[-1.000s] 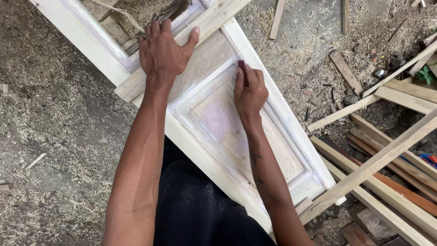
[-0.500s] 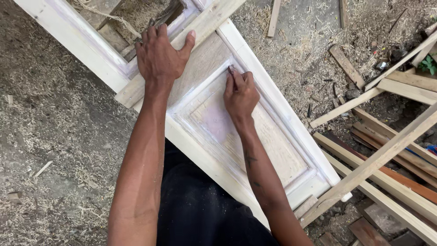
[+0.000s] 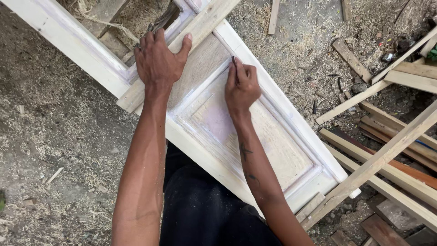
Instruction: The person sands the surface of a wooden door frame using a sanding block. They move the block back and forth along the edges and flat surfaces to smooth the wood.
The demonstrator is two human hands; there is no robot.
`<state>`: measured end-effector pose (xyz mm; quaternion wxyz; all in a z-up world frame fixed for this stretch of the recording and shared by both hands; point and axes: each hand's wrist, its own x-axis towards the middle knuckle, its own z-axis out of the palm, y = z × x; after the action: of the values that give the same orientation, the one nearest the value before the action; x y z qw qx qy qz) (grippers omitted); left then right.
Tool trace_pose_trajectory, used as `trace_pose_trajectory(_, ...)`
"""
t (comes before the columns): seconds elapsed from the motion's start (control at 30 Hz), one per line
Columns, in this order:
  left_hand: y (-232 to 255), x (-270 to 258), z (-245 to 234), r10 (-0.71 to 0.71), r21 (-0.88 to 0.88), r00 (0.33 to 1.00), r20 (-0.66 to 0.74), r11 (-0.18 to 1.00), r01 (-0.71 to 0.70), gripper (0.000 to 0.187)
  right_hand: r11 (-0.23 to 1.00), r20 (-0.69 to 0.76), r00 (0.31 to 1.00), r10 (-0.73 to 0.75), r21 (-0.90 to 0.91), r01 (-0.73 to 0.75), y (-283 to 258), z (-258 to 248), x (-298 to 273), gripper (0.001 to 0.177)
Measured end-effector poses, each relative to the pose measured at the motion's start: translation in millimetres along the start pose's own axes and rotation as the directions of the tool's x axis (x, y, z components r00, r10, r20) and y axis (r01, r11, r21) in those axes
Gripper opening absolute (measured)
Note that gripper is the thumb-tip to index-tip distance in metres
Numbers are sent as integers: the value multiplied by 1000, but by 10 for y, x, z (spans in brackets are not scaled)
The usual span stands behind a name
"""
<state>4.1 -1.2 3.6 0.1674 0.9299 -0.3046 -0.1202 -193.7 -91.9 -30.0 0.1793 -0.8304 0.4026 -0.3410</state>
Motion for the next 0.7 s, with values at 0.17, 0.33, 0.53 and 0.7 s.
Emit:
trace_pose_trajectory(0.17,9,-14,-3,6,26,1000,-3,1000,-6,85,995,99,991,-90,-44,94,-128,-81,-30,13)
trace_pose_trajectory(0.33,-9,5,31,-3,-2,1000,6,1000,3,85,999,9,999,-45,-2,45,-121,-182,79,18)
trace_pose_trajectory(0.53,29,-43,-18,-11,21,1000,1,1000,11,85,989,48,998,-43,-137,49,1,-251,59,18)
trace_pose_trajectory(0.7,64,-8,-60,-34,-27,999,23,999,34,85,979,42,985,-169,-104,173,38,-204,174,13)
